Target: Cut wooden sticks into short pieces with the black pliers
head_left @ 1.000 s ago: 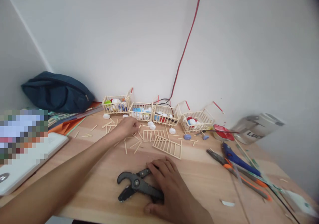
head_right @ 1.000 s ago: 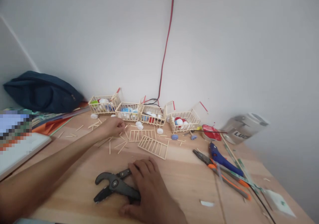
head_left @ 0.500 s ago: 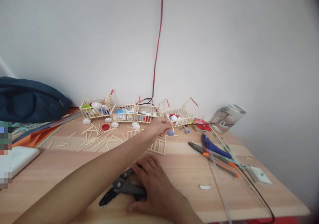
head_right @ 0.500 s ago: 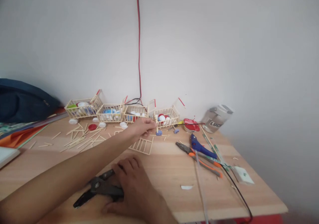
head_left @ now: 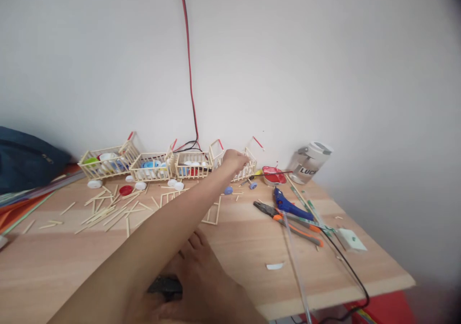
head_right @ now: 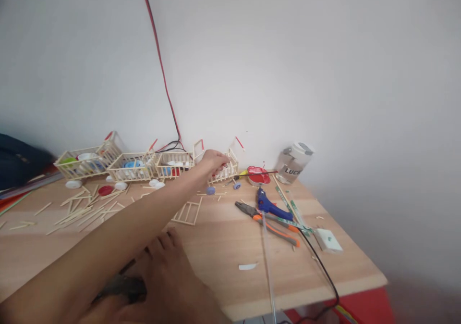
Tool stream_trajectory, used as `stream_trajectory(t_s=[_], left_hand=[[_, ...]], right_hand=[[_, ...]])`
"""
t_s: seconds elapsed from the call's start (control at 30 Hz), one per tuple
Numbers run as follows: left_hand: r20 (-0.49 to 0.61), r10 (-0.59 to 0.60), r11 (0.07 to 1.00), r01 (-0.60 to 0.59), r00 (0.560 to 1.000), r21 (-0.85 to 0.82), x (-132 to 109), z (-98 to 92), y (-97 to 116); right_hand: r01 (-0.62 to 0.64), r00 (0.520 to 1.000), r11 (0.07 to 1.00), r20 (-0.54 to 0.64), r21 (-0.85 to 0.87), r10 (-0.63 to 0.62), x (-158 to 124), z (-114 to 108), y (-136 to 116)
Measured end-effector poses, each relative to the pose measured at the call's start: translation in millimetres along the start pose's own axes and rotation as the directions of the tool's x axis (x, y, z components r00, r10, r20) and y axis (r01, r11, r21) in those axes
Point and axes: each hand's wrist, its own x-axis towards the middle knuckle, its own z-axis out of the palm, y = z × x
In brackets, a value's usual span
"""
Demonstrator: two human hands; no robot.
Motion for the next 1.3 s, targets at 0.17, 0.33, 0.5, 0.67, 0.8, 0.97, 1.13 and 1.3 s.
stream_trajectory(t_s=[0.17, 0.33, 0.5, 0.67, 0.8, 0.97, 1.13, 1.3], left_hand=[[0.057, -0.12, 0.991, 0.123, 0.991, -0.056, 13.9, 11.8, 8.1], [0.172, -0.187, 0.971, 0.208, 0.967, -0.115, 33.4, 7.7, 12.9], [0.282, -0.216, 0.955, 0.263, 0.935, -0.138, 42.5, 8.6, 11.1], [0.341, -0.213, 0.955, 0.269, 0.916, -0.126, 46.2, 11.0, 7.8], [0.311, -0.182, 0.972, 0.218, 0.933, -0.084, 45.3, 11.3, 10.4], [0.2, -0.078, 0.997, 0.072, 0.977, 0.034, 14.2, 2.1, 14.9], [0.409, 0.322, 0.805, -0.475, 0.854, 0.356, -56.9, -57.2, -6.5], [0.229, 0.336, 0.423, -0.364, 0.914, 0.83, -109.7, -169.1, -59.7]], right_hand=[[0.019, 1.0, 0.999, -0.016, -0.028, -0.019, -0.1, -6.3, -2.5], [0.004, 1.0, 1.0, 0.0, 0.0, -0.004, 1.9, -7.2, -2.7], [0.016, 1.0, 1.0, -0.006, 0.003, -0.016, 2.4, -5.8, -0.6], [0.017, 1.0, 1.0, 0.011, -0.006, -0.017, 3.0, -6.7, -0.1], [0.032, 0.999, 0.999, 0.016, -0.014, -0.031, 3.7, -8.0, -0.4], [-0.008, 1.0, 1.0, 0.01, 0.017, 0.008, 2.6, -0.8, 2.6], [-0.053, 0.997, 0.998, 0.049, 0.028, 0.051, 3.0, 3.2, 1.4], [-0.071, 0.994, 0.997, 0.081, -0.002, 0.071, 2.9, 3.9, -3.7]])
